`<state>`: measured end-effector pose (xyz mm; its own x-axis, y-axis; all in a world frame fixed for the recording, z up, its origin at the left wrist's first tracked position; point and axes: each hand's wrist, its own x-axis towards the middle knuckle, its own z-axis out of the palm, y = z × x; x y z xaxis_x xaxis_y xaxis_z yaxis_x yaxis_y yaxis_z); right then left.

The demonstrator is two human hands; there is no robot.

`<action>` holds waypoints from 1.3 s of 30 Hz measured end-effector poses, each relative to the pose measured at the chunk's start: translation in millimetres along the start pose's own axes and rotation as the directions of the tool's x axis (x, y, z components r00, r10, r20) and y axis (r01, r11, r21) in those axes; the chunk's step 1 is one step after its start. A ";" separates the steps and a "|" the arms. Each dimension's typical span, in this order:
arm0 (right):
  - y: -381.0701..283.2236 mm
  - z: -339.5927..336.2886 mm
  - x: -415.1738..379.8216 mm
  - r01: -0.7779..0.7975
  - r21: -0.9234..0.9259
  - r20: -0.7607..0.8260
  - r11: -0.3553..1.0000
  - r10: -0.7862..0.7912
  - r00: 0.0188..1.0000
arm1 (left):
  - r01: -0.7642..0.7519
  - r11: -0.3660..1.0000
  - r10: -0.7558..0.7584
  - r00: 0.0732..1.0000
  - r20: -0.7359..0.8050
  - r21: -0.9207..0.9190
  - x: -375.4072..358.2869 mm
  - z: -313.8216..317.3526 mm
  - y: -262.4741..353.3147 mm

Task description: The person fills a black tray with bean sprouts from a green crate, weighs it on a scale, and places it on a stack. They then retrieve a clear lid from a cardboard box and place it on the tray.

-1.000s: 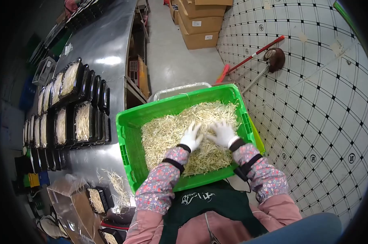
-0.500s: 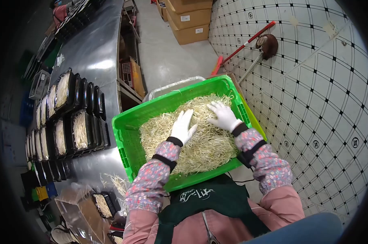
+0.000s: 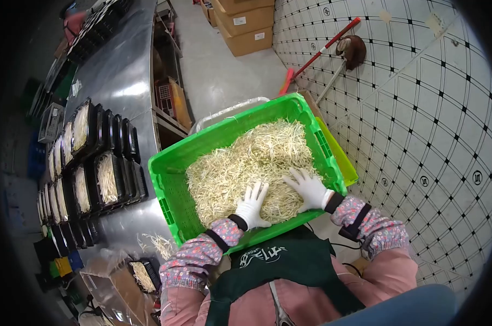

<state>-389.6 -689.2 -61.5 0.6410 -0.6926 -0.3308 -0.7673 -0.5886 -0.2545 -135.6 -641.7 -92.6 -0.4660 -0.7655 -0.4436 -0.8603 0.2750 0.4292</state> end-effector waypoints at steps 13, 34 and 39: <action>-6.2 12.3 12.9 -0.035 -0.076 -0.041 0.996 0.032 0.999 | 0.070 0.988 -0.095 0.978 -0.184 -0.140 11.1 10.5 -21.9; 33.6 -67.8 22.2 -0.164 0.532 -0.171 0.831 0.296 0.940 | -0.119 0.984 0.150 0.957 -0.248 0.134 -28.5 -16.8 -4.7; 15.8 -6.6 53.0 -0.136 0.172 0.019 0.976 0.134 0.991 | -0.126 0.981 0.176 0.903 -0.392 0.150 -6.5 0.0 26.4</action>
<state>-367.6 -738.0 -77.0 0.5316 -0.7572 -0.3795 -0.8388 -0.4086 -0.3598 -155.3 -629.4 -78.4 -0.4910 -0.8710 -0.0167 -0.8161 0.4531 0.3588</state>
